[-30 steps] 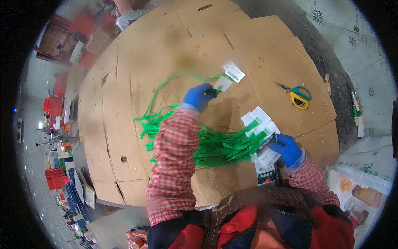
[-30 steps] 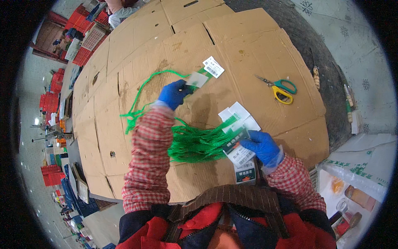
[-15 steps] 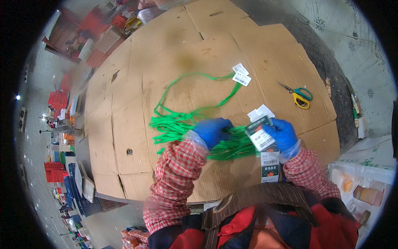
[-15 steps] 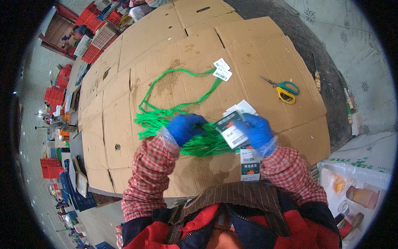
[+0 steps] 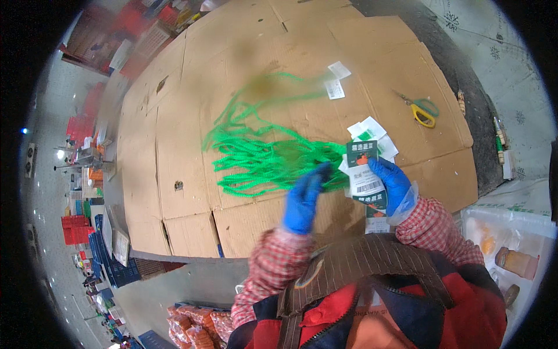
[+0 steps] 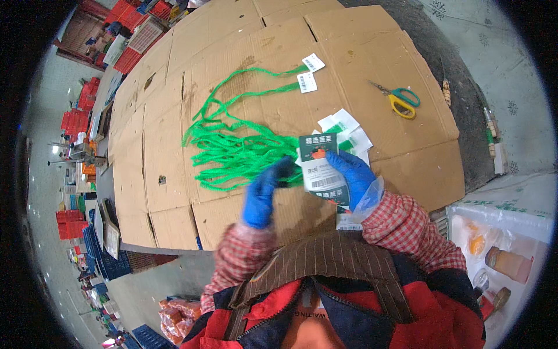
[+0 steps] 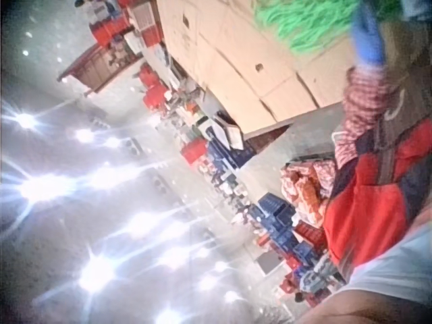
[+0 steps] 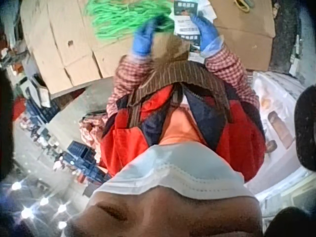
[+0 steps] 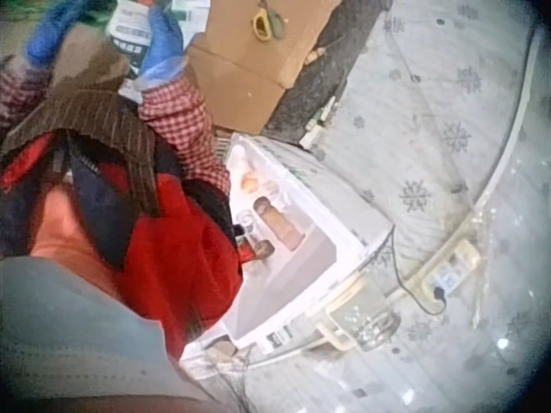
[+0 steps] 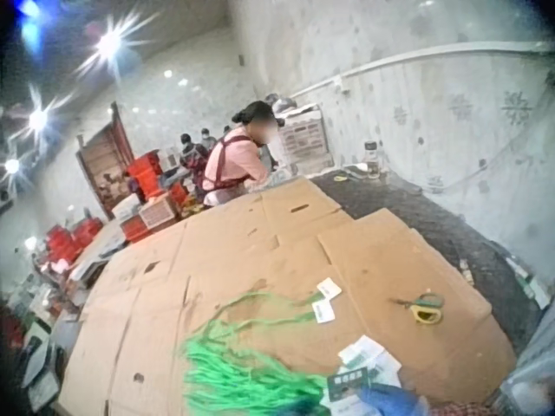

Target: The person repeatedly picks up small white labels and green plastic cords, attaches each label to a cord, and places the labeled cord on a cardboard surface. The person handles items one at a time and occasionally adjusts the pile of cords.

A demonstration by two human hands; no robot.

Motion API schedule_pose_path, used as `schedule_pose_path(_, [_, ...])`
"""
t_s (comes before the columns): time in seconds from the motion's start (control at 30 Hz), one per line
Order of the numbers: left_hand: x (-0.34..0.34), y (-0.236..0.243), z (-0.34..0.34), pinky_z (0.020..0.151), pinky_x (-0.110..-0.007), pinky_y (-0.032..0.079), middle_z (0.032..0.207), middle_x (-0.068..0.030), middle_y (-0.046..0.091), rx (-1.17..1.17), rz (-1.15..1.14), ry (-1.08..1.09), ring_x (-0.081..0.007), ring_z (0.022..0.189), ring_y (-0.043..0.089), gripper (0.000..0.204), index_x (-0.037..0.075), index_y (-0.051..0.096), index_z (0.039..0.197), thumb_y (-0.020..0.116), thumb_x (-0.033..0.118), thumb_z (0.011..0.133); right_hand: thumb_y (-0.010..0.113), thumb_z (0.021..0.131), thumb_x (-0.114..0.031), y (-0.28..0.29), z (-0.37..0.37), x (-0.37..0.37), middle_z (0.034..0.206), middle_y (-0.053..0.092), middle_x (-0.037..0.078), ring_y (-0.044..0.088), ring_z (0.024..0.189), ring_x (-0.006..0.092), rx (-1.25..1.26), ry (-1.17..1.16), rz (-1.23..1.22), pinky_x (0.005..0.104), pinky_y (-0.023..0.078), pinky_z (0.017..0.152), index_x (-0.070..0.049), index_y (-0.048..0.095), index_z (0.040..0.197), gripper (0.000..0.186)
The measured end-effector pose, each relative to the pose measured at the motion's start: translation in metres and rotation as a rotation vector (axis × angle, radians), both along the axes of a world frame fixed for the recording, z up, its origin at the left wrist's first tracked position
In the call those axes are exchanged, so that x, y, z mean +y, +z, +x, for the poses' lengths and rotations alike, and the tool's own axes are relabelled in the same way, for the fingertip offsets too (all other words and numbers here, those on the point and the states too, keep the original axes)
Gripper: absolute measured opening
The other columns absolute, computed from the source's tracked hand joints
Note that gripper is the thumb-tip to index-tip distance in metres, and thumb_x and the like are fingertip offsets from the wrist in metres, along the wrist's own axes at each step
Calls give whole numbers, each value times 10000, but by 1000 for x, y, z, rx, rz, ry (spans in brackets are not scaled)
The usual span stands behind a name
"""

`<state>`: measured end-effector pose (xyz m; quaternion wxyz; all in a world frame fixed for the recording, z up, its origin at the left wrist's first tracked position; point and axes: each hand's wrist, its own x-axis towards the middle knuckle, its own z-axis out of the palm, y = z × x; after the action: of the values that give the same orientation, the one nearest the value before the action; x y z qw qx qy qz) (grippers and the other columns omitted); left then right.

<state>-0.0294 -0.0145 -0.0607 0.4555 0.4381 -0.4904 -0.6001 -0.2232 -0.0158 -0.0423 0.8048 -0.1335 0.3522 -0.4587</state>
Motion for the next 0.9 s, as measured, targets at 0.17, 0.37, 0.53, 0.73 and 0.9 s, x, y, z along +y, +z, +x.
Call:
schedule_pose_path(0.17, [14,-28,-34,707,-281,454,958,-86,554,442,260,153,-165,820,551,239,17,508,1012,460,156,824,490,805,-176,3,19,15,936,558,116,579,769,182,-13,69,-34,272,494,624,-8,474,1043,292])
schedule_pose_path(0.37, [7,14,-5,541,-305,501,914,-110,556,271,8,396,-203,772,562,224,-36,511,979,487,105,807,478,804,-114,29,6,14,926,560,103,579,772,181,459,187,-168,273,491,636,7,495,1021,249])
schedule_pose_path(0.53, [26,40,-2,660,-256,468,961,-78,549,-135,4,193,-138,837,529,289,-16,495,1045,518,-9,757,582,729,-73,41,12,14,833,569,54,531,765,90,456,209,-514,224,443,661,-1,536,966,252])
schedule_pose_path(0.73, [37,47,-8,768,-255,418,996,-91,542,377,167,171,-142,890,512,356,-11,471,1085,514,-50,734,613,712,-115,38,28,14,726,552,26,498,653,65,753,91,-615,209,412,579,-20,564,808,144])
schedule_pose_path(0.9, [36,48,-10,848,-331,393,1132,-157,451,540,120,226,-239,1017,462,393,-18,434,1109,524,-24,727,610,716,-119,39,29,19,698,546,25,488,635,63,704,56,-558,213,408,567,-21,556,770,124])
